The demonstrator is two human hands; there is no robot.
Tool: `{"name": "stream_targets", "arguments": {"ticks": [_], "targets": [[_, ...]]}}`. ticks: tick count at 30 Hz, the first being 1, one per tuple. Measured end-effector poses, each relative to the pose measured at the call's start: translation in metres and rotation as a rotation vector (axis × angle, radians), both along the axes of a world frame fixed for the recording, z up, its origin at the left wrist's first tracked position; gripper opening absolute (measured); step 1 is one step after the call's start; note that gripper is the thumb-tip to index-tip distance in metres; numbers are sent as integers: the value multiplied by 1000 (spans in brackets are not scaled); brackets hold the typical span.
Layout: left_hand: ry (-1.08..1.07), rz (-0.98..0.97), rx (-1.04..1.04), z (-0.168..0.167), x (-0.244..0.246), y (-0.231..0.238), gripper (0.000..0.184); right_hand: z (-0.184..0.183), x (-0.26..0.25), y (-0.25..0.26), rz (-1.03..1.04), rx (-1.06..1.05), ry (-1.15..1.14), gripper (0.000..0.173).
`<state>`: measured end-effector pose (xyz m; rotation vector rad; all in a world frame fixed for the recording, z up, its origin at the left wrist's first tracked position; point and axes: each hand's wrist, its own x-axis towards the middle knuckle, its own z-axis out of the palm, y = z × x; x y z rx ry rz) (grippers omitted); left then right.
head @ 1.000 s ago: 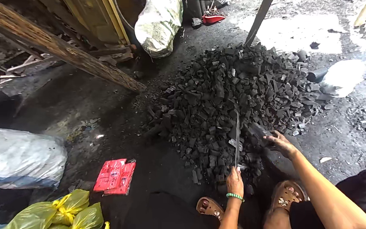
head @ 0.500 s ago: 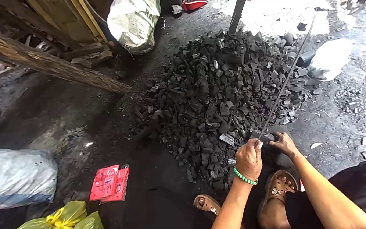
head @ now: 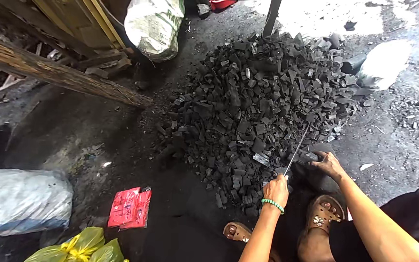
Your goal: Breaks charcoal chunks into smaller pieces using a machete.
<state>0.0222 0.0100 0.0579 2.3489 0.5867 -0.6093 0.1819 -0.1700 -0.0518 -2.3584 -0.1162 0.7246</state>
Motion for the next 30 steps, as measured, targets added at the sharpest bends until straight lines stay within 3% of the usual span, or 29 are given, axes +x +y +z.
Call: {"name": "stream_targets", "arguments": {"ticks": [3,5,6,7,9,10,11,18,21,25,30], "targets": [[-799,167,27,1,0,-4,34,1,-2,1,23,19,5,54],[-1028,236,5,-16,7,-10,36,2,-3,0,24,30,-11,53],[-949,233,-17,-30,3,-12,36,3,-3,0,25,25,-19,52],[-723,192,-39,-42,-6,-13,37,5,-2,1,26,19,-23,52],[-14,44,-140,-62,-17,-7,45,6,-2,2,16,6,-8,56],[154,17,-182,-74,-19,-6,47,4,-3,1,2,0,-1,58],[191,21,-205,-79,-18,-5,48,3,-1,0,-14,-2,3,60],[77,104,-151,-51,-14,6,46,-8,-7,0,-118,186,72,60],[16,84,-121,-32,-11,4,45,-5,-12,14,-4,97,-20,64],[-129,85,-81,-14,-3,-3,43,7,-23,22,-86,89,-133,62],[-278,172,-102,-14,-4,-1,41,7,-16,16,2,37,-15,62]]}}
